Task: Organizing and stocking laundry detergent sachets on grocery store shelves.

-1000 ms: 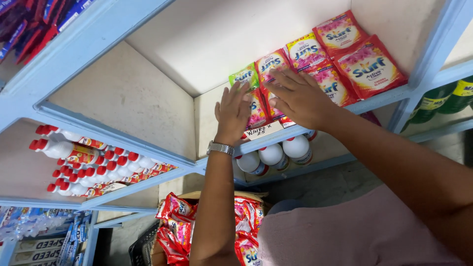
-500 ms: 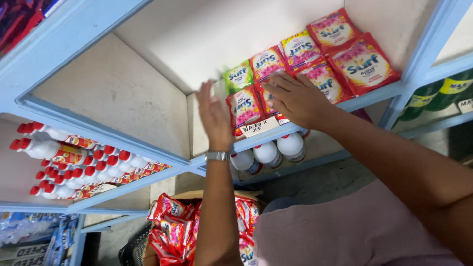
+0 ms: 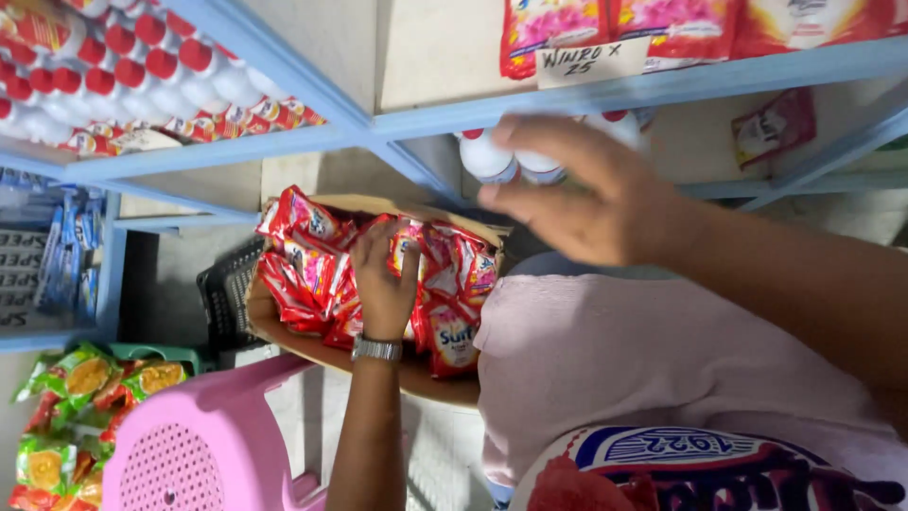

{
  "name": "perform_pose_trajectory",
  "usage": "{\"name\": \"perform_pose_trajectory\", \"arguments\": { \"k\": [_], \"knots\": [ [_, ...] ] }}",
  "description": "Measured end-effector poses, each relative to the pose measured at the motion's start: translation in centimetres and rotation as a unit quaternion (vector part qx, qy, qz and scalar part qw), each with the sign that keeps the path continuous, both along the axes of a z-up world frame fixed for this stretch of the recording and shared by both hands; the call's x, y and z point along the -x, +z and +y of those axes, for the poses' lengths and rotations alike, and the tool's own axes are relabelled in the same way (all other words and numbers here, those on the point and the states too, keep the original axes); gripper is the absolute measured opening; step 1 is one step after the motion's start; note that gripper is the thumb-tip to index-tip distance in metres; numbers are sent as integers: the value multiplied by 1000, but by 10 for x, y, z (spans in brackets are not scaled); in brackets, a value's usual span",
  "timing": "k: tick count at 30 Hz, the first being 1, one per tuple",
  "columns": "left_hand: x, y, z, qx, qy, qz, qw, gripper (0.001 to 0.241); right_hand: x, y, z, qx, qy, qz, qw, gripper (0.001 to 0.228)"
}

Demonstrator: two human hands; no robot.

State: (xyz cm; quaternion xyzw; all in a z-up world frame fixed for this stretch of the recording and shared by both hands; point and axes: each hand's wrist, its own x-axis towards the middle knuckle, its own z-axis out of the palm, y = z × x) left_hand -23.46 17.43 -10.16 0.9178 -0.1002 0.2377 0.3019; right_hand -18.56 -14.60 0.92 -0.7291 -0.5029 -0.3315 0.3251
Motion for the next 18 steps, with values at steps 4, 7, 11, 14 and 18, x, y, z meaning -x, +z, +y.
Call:
{"name": "perform_pose_trajectory", "arguments": {
  "k": [4, 7, 11, 14, 18],
  "knots": [
    [43, -52, 30, -13, 41, 83, 996, 34, 18, -34, 37, 15, 50, 46, 998, 37],
    [67, -75, 34, 16, 86, 193, 977, 30, 29, -54, 51, 54, 74, 118, 989, 39],
    [90, -77, 16, -124, 208, 444, 863, 54, 32, -78, 56, 81, 91, 212, 970, 39],
    [109, -104, 18, -188, 201, 489, 828, 66, 31, -90, 55, 95, 83, 240, 963, 32],
    [113, -120, 25, -155, 160, 390, 893, 58, 30, -99, 52, 116, 74, 264, 955, 22]
  ]
}}
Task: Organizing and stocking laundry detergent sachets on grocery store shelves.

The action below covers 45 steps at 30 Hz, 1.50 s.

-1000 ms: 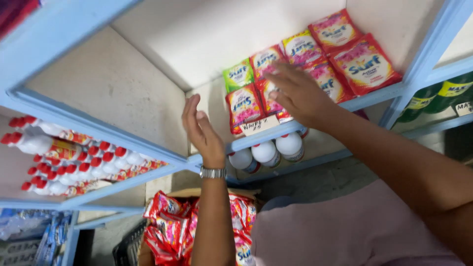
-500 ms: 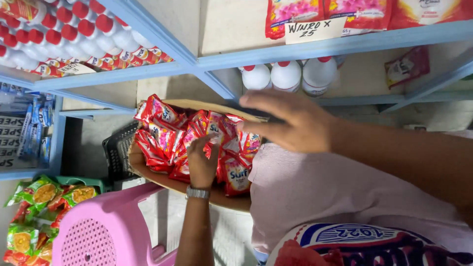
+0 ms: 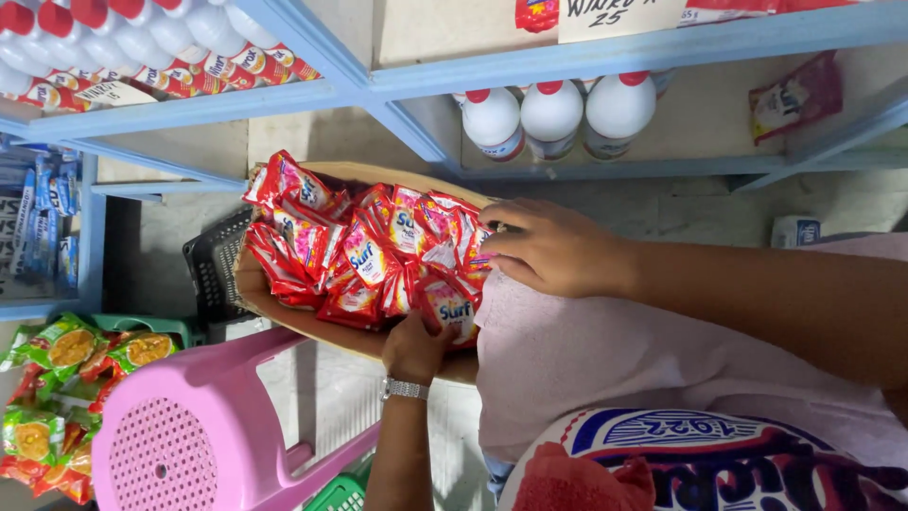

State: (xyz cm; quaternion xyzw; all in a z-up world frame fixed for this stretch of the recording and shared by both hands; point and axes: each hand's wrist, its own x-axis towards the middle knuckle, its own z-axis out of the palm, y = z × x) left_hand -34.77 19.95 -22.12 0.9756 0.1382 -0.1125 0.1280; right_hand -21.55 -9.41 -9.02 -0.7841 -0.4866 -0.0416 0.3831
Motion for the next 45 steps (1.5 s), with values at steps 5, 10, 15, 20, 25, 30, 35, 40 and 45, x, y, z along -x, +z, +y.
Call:
{"name": "perform_pose_trajectory", "arguments": {
  "k": [5, 10, 15, 20, 25, 30, 35, 40, 45],
  "knots": [
    [-8, 13, 4, 129, 9, -15, 992, 37, 1, -5, -1, 6, -1, -1, 1000, 18],
    [-17, 34, 10, 221, 11, -48, 974, 29, -4, -6, -2, 25, 6, -18, 1000, 19],
    [-17, 53, 21, 384, 63, -107, 915, 22, -3, -9, -2, 33, 12, 12, 999, 19],
    [-28, 105, 10, 591, 132, -191, 773, 18, -5, -9, -1, 25, 20, 44, 999, 21],
    [-35, 159, -25, 607, 130, -305, 722, 13, -3, 15, -4, -29, 57, 88, 994, 30],
    [-48, 205, -74, 613, 142, -326, 706, 40, -2, 45, -12, -121, 12, 152, 981, 41],
    [-64, 230, -104, 609, 75, -315, 724, 47, -17, 62, -31, -186, -32, 193, 963, 39],
    [-74, 239, -127, 622, 2, -324, 713, 53, -16, 108, -61, -228, -16, 275, 934, 39],
    [-74, 276, -164, 595, -26, -316, 739, 74, -15, 127, -82, -252, -32, 244, 936, 31]
  ]
}}
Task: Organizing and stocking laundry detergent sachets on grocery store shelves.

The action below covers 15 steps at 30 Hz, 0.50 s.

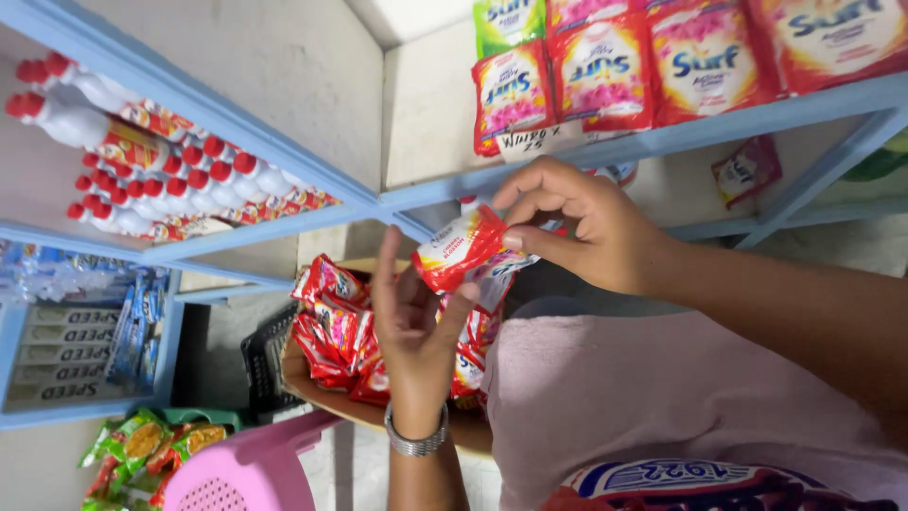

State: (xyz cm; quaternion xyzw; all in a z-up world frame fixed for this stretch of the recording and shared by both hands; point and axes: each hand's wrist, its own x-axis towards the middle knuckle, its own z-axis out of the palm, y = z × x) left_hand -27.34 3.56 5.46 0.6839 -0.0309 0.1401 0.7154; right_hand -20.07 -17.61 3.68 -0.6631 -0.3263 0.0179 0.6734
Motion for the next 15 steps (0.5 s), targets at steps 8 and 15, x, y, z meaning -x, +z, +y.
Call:
{"name": "perform_pose_trajectory", "arguments": {
  "k": [8, 15],
  "knots": [
    [-3, -7, 0, -216, 81, -34, 973, 45, -12, 10, -14, -7, -29, 3, 1000, 31],
    [1, 4, -9, -268, 85, -70, 957, 36, -16, 14, -18, 61, -49, -44, 996, 32]
  ]
}}
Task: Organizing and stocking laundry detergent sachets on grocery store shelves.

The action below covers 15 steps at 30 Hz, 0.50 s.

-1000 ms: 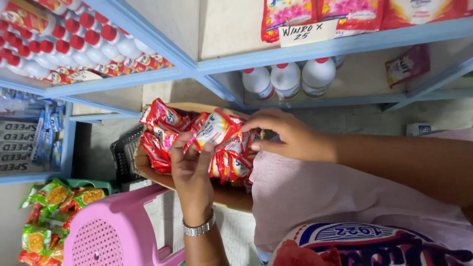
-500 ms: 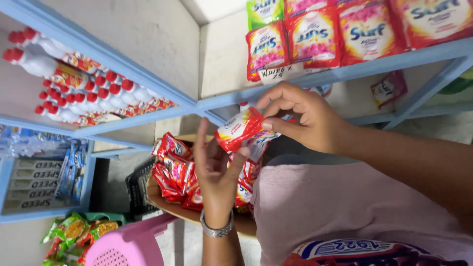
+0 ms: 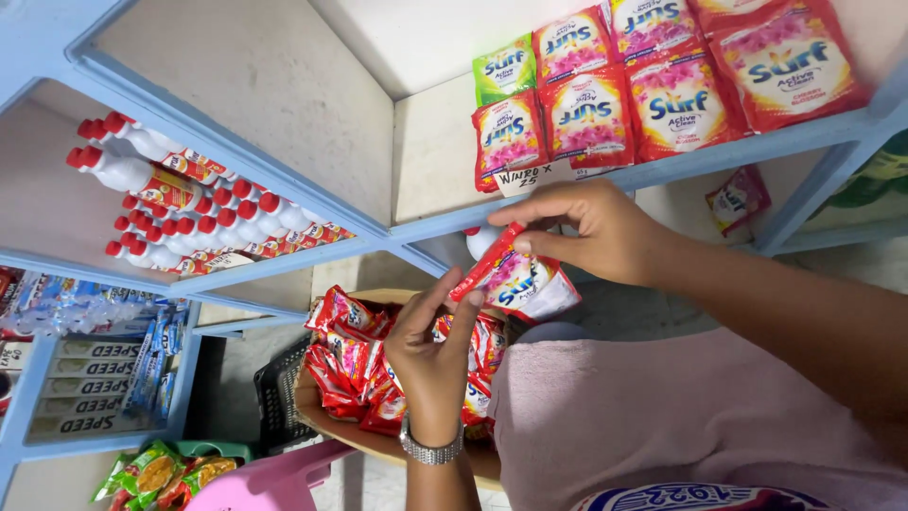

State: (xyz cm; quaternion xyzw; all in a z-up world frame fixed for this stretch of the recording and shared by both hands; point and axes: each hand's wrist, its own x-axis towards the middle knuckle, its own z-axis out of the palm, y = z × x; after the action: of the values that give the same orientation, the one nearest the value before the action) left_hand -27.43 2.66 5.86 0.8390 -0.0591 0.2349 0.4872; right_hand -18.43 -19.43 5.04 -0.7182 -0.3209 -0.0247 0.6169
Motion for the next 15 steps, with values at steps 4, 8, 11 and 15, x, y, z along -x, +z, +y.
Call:
{"name": "perform_pose_trajectory", "arguments": {
  "k": [4, 8, 11, 15],
  "knots": [
    [-3, 2, -3, -6, 24, 9, 1000, 37, 0, 1, -1, 48, -12, -34, 998, 38],
    [-7, 2, -5, -27, 40, 11, 999, 35, -1, 2, 1, 77, -24, -23, 996, 40],
    [-9, 4, -9, -59, 46, -16, 997, 29, -4, 4, -2, 113, -38, -14, 993, 40],
    [-12, 10, -14, -109, 23, -54, 992, 23, -10, -5, -4, 162, -63, -77, 982, 28]
  ]
}}
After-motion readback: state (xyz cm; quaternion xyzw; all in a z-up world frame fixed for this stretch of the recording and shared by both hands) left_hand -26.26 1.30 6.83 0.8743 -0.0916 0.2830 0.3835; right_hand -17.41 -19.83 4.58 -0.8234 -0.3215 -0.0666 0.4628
